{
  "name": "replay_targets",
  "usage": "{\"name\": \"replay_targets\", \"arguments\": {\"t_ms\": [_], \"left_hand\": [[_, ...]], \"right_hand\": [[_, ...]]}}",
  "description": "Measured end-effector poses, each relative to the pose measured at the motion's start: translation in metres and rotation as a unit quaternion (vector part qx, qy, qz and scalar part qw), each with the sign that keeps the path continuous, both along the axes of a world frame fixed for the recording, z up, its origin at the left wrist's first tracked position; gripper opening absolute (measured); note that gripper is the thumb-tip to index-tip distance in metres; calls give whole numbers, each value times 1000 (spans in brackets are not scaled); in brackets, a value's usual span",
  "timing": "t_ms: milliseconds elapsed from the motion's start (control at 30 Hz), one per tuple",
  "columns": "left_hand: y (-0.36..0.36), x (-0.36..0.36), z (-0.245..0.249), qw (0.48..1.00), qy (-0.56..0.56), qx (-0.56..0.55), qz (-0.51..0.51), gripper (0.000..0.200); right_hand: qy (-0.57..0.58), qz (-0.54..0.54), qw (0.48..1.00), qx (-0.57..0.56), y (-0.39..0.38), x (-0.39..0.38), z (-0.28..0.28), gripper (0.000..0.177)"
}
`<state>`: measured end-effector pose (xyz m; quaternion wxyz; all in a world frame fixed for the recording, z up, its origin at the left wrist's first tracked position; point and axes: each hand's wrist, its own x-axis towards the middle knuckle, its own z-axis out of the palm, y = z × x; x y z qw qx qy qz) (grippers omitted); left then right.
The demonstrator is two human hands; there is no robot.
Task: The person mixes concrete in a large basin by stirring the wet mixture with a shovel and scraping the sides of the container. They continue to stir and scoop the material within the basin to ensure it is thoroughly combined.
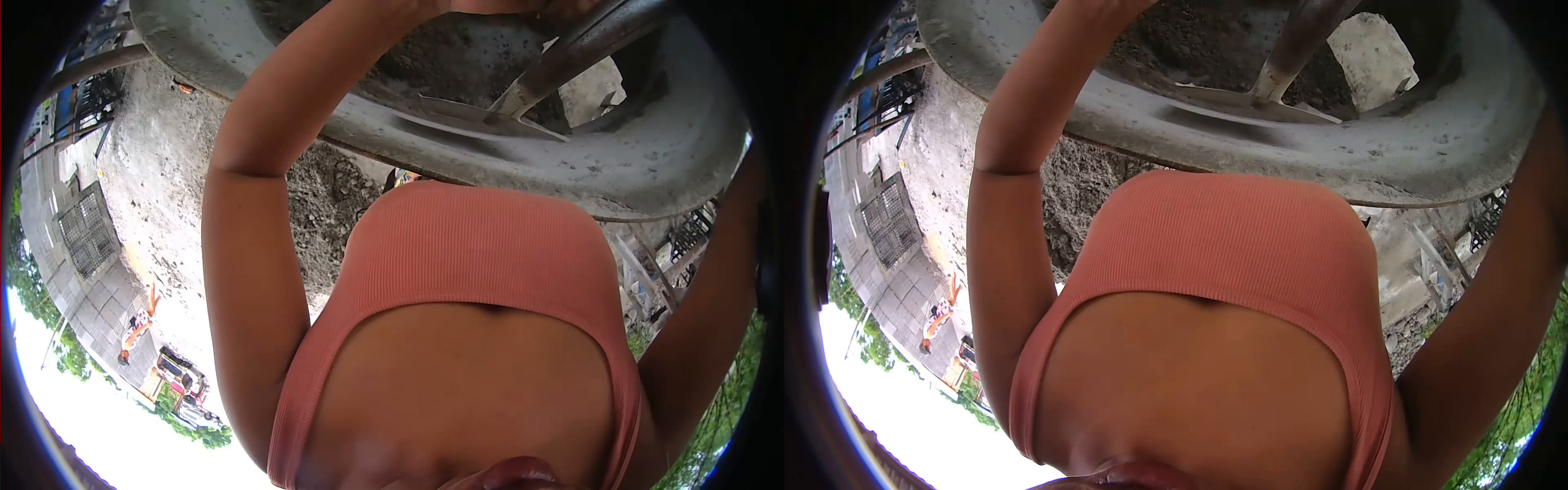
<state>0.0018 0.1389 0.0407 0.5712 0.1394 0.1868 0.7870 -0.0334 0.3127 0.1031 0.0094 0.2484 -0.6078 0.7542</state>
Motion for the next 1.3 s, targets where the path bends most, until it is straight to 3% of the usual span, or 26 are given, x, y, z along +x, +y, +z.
{"name": "replay_targets", "arguments": {"t_ms": [33, 100, 167, 233, 300, 333, 367, 400, 433, 467, 500, 533, 600, 667, 700, 767, 867, 967, 1167, 1300], "left_hand": [[1, -2, -5, 1000, 2, 0, -2, 85], [5, 2, -22, 965, 63, -254, 13, 85], [10, 0, -60, 939, 21, -341, 36, 86], [8, -1, -81, 938, 2, -348, 3, 78], [16, 5, -92, 917, 170, -360, 27, 77], [19, 3, -96, 927, 132, -350, 17, 79], [14, 10, -95, 936, 168, -310, 6, 73], [14, 12, -93, 919, 173, -354, -22, 75], [16, 14, -94, 909, 168, -377, -62, 76], [22, 12, -121, 917, 151, -353, -107, 76], [24, 22, -120, 921, 110, -364, -89, 75], [25, 27, -125, 892, 187, -396, -111, 75], [13, 49, -96, 887, 281, -341, -133, 75], [27, 49, -135, 910, 205, -308, -188, 77], [27, 50, -123, 910, 216, -307, -177, 77], [25, 55, -104, 843, 354, -319, -249, 73], [24, 63, -90, 831, 392, -330, -217, 71], [31, 62, -87, 856, 370, -289, -215, 69], [32, 69, -72, 907, 311, -248, -139, 61], [42, 64, -109, 860, 381, -328, -89, 47]], "right_hand": [[-3, 1, 1000, -4, -2, 3, -1, 26], [-9, 1, 1000, -9, -1, 1, -7, 26], [-4, 10, 1000, -20, -1, -3, -5, 27], [-20, 16, 999, -47, -1, 8, -19, 28], [-76, -38, 995, -52, -5, 37, -33, 19], [-86, -66, 993, -48, 0, 37, -28, 16], [-85, -95, 991, -41, 6, 36, -17, 13], [-79, -121, 989, -34, 11, 39, -6, 12], [-40, -31, 997, -50, 4, 54, 4, 8], [-69, -58, 994, -61, -8, 72, 16, 7], [-66, -61, 995, -53, -12, 83, 19, 11], [-95, -38, 989, -108, -12, 90, 18, 20], [-106, -25, 987, -121, -14, 112, 20, 21], [-87, 11, 990, -111, -11, 127, 18, 23], [-75, 5, 993, -93, -10, 136, 20, 22], [-37, -26, 994, -96, -7, 153, 20, 19], [1, -34, 998, -54, 8, 163, 22, 12], [-1, -72, 996, -55, 20, 170, 39, 11], [84, 19, 992, -90, 30, 173, 60, 18], [47, 12, 996, -74, 22, 148, 18, 20]]}}
